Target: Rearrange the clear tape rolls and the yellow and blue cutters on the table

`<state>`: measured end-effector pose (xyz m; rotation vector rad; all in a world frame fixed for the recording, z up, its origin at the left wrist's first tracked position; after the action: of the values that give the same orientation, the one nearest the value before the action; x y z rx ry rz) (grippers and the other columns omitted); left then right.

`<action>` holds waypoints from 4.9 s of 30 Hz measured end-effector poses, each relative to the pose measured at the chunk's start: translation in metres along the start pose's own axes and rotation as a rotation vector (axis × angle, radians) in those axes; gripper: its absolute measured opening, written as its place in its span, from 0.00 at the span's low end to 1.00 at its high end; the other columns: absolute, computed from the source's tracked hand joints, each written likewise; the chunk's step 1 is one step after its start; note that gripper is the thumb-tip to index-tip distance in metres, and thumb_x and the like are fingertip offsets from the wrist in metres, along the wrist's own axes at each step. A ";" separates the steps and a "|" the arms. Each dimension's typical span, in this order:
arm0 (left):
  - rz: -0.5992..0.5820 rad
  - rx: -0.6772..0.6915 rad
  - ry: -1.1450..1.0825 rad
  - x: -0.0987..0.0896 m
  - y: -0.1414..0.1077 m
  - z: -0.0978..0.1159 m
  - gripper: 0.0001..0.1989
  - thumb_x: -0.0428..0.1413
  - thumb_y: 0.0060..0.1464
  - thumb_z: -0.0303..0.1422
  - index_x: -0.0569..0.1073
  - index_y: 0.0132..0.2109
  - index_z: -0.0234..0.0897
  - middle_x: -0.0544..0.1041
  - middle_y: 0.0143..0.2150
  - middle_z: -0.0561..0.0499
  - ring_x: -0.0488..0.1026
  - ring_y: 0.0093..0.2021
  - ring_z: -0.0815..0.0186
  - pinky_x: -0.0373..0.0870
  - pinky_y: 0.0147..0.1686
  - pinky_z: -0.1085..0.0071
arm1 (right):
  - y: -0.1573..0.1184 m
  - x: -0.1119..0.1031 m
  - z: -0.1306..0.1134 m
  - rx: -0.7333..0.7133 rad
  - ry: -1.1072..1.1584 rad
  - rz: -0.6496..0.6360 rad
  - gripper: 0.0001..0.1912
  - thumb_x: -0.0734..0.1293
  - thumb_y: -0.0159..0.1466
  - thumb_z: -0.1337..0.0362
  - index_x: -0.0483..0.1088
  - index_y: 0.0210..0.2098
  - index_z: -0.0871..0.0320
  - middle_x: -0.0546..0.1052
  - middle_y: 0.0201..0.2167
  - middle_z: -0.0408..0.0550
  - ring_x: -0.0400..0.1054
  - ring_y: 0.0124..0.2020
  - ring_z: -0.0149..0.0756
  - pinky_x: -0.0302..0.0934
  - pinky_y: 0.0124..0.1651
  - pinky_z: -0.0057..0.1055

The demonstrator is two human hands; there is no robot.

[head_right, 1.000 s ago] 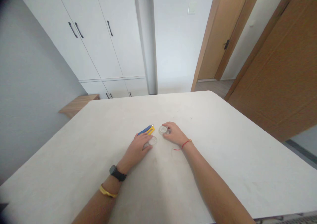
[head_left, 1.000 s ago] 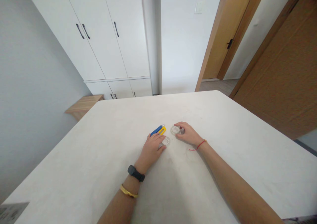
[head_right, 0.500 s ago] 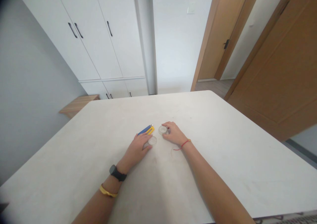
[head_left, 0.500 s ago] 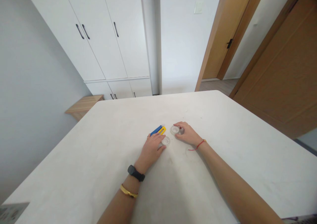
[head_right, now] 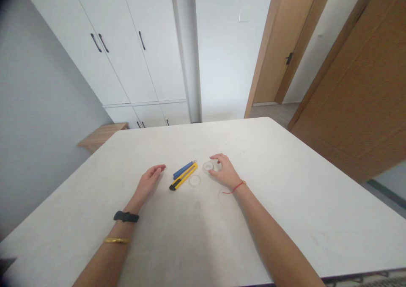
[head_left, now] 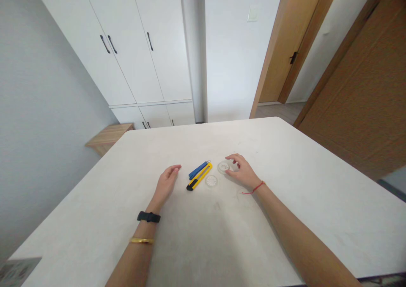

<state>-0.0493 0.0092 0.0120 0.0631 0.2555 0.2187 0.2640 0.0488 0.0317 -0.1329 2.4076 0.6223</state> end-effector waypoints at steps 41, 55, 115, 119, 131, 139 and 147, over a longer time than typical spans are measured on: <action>0.292 -0.229 -0.655 -0.012 0.008 -0.016 0.04 0.55 0.53 0.29 0.73 0.34 0.32 0.76 0.30 0.48 0.75 0.32 0.69 0.74 0.39 0.69 | 0.020 0.001 0.020 0.055 0.096 -0.215 0.21 0.70 0.48 0.67 0.74 0.43 0.59 0.71 0.38 0.47 0.64 0.32 0.33 0.62 0.35 0.30; 0.293 -0.230 -0.634 -0.012 0.007 -0.013 0.05 0.57 0.52 0.30 0.73 0.35 0.32 0.76 0.31 0.48 0.75 0.32 0.69 0.73 0.42 0.66 | 0.017 0.001 0.013 0.020 0.095 -0.257 0.21 0.69 0.50 0.66 0.73 0.45 0.59 0.70 0.42 0.49 0.63 0.33 0.32 0.62 0.36 0.31; 0.036 0.090 -0.003 0.022 -0.011 -0.001 0.08 0.56 0.52 0.29 0.78 0.39 0.38 0.79 0.42 0.43 0.74 0.44 0.57 0.66 0.51 0.59 | -0.133 -0.025 -0.047 -0.171 -0.146 -0.335 0.17 0.65 0.58 0.69 0.69 0.47 0.55 0.69 0.58 0.55 0.60 0.62 0.46 0.58 0.63 0.46; -0.197 0.353 0.276 0.036 -0.021 0.007 0.19 0.56 0.51 0.28 0.74 0.51 0.41 0.72 0.57 0.44 0.65 0.60 0.57 0.55 0.61 0.58 | -0.133 -0.025 -0.045 -0.165 -0.137 -0.305 0.25 0.67 0.57 0.67 0.65 0.55 0.55 0.64 0.62 0.58 0.58 0.63 0.48 0.57 0.63 0.47; -0.142 0.153 0.689 0.075 -0.026 0.049 0.21 0.47 0.55 0.22 0.70 0.55 0.33 0.76 0.44 0.42 0.73 0.46 0.60 0.67 0.46 0.66 | -0.133 -0.026 -0.043 -0.211 -0.117 -0.213 0.26 0.66 0.61 0.63 0.62 0.58 0.56 0.66 0.59 0.57 0.59 0.61 0.48 0.57 0.63 0.49; -0.211 -0.221 0.215 0.103 -0.113 0.050 0.18 0.46 0.57 0.30 0.71 0.53 0.35 0.78 0.34 0.49 0.75 0.26 0.68 0.69 0.24 0.73 | -0.136 -0.022 -0.036 -0.180 -0.193 -0.262 0.29 0.70 0.58 0.58 0.65 0.58 0.57 0.67 0.60 0.60 0.61 0.61 0.51 0.58 0.61 0.51; -0.212 0.071 0.740 0.129 -0.132 0.077 0.17 0.49 0.59 0.31 0.70 0.55 0.43 0.79 0.45 0.46 0.76 0.44 0.61 0.69 0.41 0.68 | -0.133 -0.021 -0.037 -0.201 -0.182 -0.255 0.26 0.69 0.58 0.63 0.67 0.55 0.57 0.69 0.58 0.59 0.63 0.59 0.49 0.58 0.62 0.50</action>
<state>0.1199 -0.0933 0.0425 0.0221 1.0018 0.0118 0.2921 -0.0871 0.0160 -0.4411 2.1064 0.7214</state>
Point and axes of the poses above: each hand's wrist, its own y-axis towards the middle knuckle, its own x-axis out of the palm, z = x × y, the point moved 1 cm from there along y, towards the middle knuckle
